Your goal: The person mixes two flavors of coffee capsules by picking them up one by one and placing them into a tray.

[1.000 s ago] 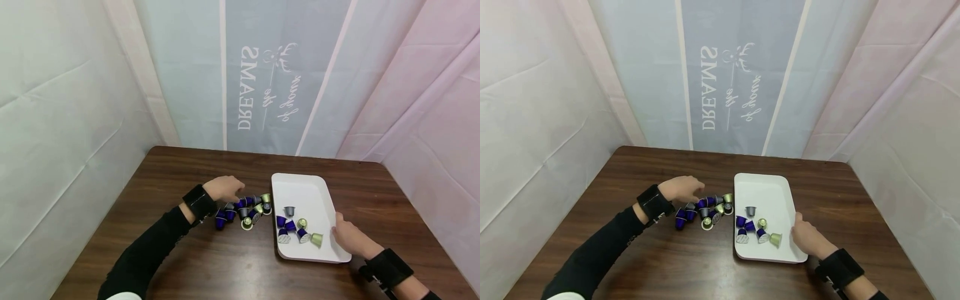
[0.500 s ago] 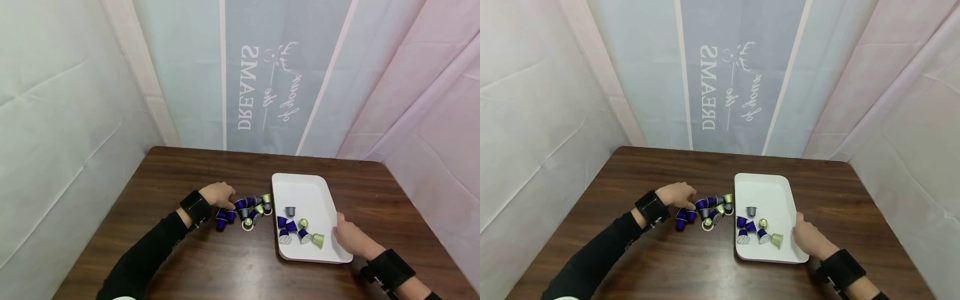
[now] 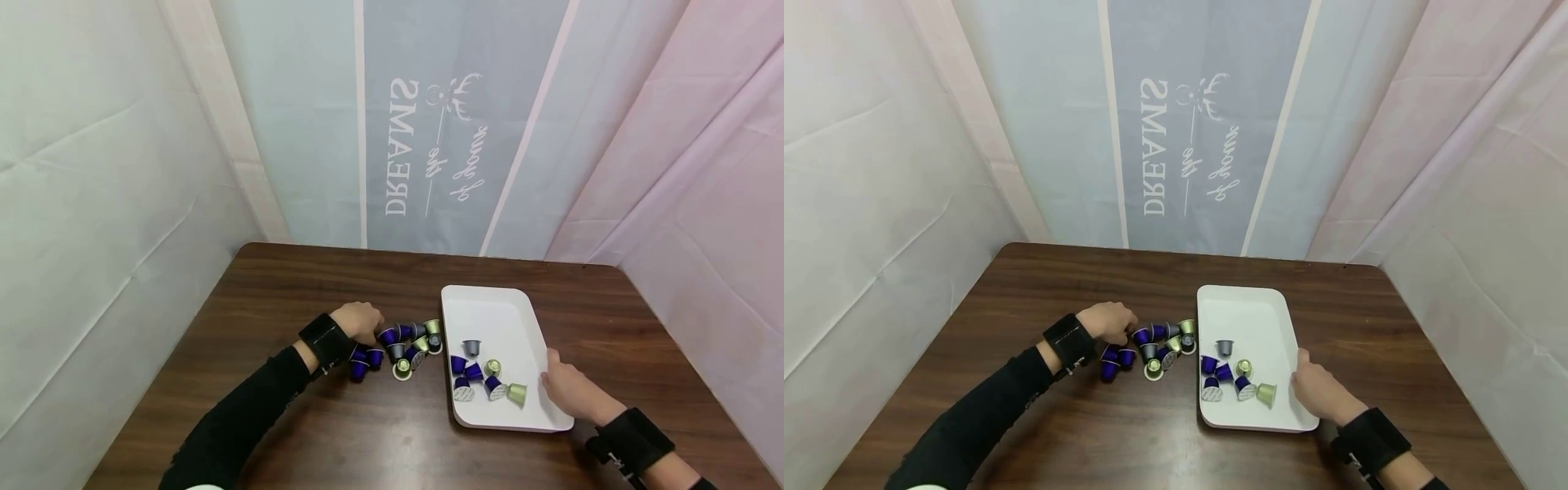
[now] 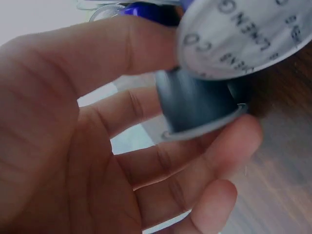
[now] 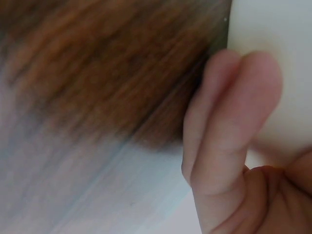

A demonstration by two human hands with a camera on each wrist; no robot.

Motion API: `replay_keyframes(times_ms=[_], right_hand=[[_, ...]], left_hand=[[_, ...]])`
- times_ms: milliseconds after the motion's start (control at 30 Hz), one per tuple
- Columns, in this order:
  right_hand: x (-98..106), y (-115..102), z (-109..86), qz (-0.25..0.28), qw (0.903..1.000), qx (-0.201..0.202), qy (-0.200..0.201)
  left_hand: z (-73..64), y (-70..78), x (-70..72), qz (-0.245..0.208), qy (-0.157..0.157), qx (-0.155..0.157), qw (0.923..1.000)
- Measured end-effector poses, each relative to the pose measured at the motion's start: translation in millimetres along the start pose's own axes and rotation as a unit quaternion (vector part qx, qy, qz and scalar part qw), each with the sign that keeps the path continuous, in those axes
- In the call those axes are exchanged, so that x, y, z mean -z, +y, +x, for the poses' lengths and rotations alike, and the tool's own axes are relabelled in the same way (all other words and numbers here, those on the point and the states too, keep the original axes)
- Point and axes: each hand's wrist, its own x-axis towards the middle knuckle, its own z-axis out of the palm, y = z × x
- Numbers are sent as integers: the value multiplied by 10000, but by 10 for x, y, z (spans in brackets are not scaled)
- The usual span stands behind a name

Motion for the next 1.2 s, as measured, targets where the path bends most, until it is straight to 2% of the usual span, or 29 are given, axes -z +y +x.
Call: replay_keyframes(times_ms=[200, 467, 633, 767, 1100, 1200], right_hand=[[-3, 17, 11, 24, 9999, -67, -81], [4, 32, 11, 36, 9999, 93, -36], [-8, 38, 10, 63, 9998, 167, 18], [-20, 45, 6, 26, 9999, 152, -13], [-15, 26, -5, 84, 9999, 130, 10], [-12, 24, 1, 60, 9999, 94, -2]], left_hand=[[-58, -27, 115, -155, -19, -215, 9996], [-83, 88, 276, -71, 393, -505, 9979], [-87, 271, 386, -112, 512, -832, 9952], [-38, 466, 431, -67, 574, -1093, 9923], [106, 935, 413, -35, 813, -1740, 9814], [142, 1081, 390, 94, 906, -1842, 9787]])
